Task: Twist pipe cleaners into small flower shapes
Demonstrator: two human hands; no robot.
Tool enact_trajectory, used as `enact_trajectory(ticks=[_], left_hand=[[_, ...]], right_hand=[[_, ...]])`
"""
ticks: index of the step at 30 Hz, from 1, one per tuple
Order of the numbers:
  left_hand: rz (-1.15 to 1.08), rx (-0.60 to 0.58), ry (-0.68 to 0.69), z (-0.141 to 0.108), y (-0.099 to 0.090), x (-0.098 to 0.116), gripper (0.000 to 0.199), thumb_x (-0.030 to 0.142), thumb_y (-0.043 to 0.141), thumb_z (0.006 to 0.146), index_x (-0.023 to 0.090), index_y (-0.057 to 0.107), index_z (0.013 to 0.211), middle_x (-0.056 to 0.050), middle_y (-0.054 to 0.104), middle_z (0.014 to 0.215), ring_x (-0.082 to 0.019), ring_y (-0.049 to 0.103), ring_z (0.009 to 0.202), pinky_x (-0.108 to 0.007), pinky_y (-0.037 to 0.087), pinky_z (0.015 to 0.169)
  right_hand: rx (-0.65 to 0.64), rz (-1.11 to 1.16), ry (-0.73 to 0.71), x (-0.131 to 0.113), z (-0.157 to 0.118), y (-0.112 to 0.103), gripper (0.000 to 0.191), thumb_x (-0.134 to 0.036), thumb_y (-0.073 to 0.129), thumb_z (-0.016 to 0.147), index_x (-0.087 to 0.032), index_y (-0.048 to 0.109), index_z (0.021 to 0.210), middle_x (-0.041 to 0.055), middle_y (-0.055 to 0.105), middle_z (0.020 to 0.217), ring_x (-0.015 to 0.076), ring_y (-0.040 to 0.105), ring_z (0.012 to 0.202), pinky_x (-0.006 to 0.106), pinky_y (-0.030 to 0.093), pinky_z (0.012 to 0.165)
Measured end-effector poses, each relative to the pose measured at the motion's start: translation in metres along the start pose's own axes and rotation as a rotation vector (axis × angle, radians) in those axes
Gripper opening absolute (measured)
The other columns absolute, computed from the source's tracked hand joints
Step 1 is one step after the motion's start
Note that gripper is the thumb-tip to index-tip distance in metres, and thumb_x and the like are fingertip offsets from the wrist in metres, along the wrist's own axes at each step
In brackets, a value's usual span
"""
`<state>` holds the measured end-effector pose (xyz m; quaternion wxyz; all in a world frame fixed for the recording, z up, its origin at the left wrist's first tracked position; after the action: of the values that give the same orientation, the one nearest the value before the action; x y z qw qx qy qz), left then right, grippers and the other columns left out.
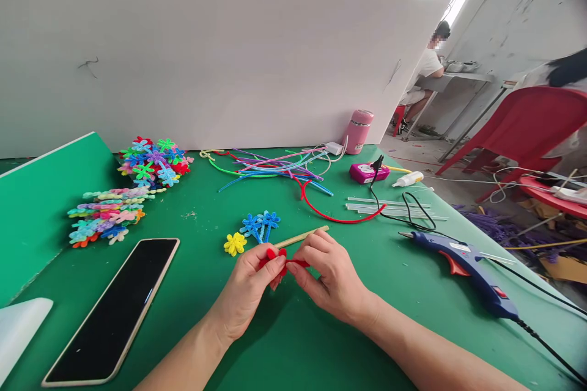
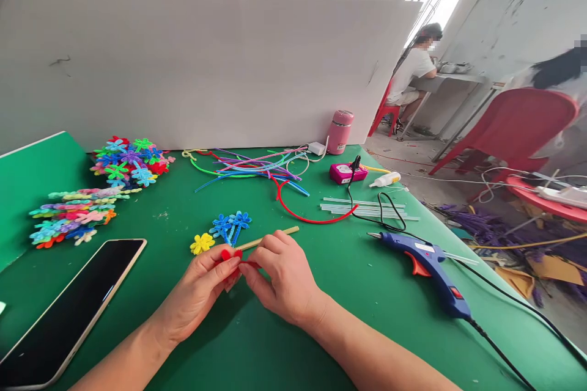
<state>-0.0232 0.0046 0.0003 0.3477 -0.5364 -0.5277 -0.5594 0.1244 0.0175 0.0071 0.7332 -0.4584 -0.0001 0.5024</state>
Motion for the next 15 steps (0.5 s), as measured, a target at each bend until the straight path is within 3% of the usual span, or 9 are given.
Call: enact_trajectory(ticks=[5,11,13,15], left_hand=[[0.152,-0.015,0.083,-0.001,0.001,0.003,0.026,0.03,0.05,0.079,0.018,0.043,0.057,0.005,0.037,0.057,-0.01,0.033,0.057,-0.022,0.03,0.054],[0.468,-0.011,0.245,-0.002,0.003,0.011,0.024,0.028,0.046,0.081,0.017,0.051,0.061,0.003,0.04,0.06,-0.011,0.035,0.057,-0.023,0.029,0.052],[0.525,0.031,0.312,-0.002,0.002,0.011,0.024,0.027,0.048,0.08,0.017,0.05,0.058,0.003,0.04,0.06,-0.011,0.035,0.057,-0.023,0.029,0.053],[0.463,0.051,0.286,-0.001,0.002,0.008,0.025,0.028,0.049,0.079,0.017,0.048,0.057,0.003,0.039,0.059,-0.01,0.035,0.057,-0.022,0.03,0.053]], right_hand=[[-0.119,0.431,0.37,-0.001,0.001,0.004,0.024,-0.026,0.041,0.081,-0.017,0.045,0.059,-0.0012,0.042,0.058,0.0113,0.038,0.057,0.024,0.031,0.054],[-0.157,1.112,0.864,-0.001,-0.001,0.014,0.025,-0.029,0.047,0.071,-0.017,0.038,0.051,-0.0053,0.031,0.051,0.0075,0.024,0.049,0.022,0.019,0.047],[-0.136,1.295,0.979,-0.002,-0.002,0.017,0.024,-0.028,0.05,0.067,-0.017,0.036,0.051,-0.0056,0.03,0.052,0.0071,0.021,0.05,0.021,0.017,0.047],[-0.124,1.349,1.007,-0.003,-0.002,0.019,0.024,-0.028,0.053,0.066,-0.016,0.038,0.051,-0.0055,0.031,0.053,0.007,0.022,0.05,0.021,0.017,0.047]])
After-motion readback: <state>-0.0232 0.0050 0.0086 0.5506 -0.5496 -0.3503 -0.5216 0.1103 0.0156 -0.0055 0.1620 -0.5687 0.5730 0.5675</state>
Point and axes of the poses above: each hand's wrist, its own z-axis towards the middle knuckle, its own y-axis out of the palm, x = y × z, the point moved 1 cm from there along z, towards the middle knuckle
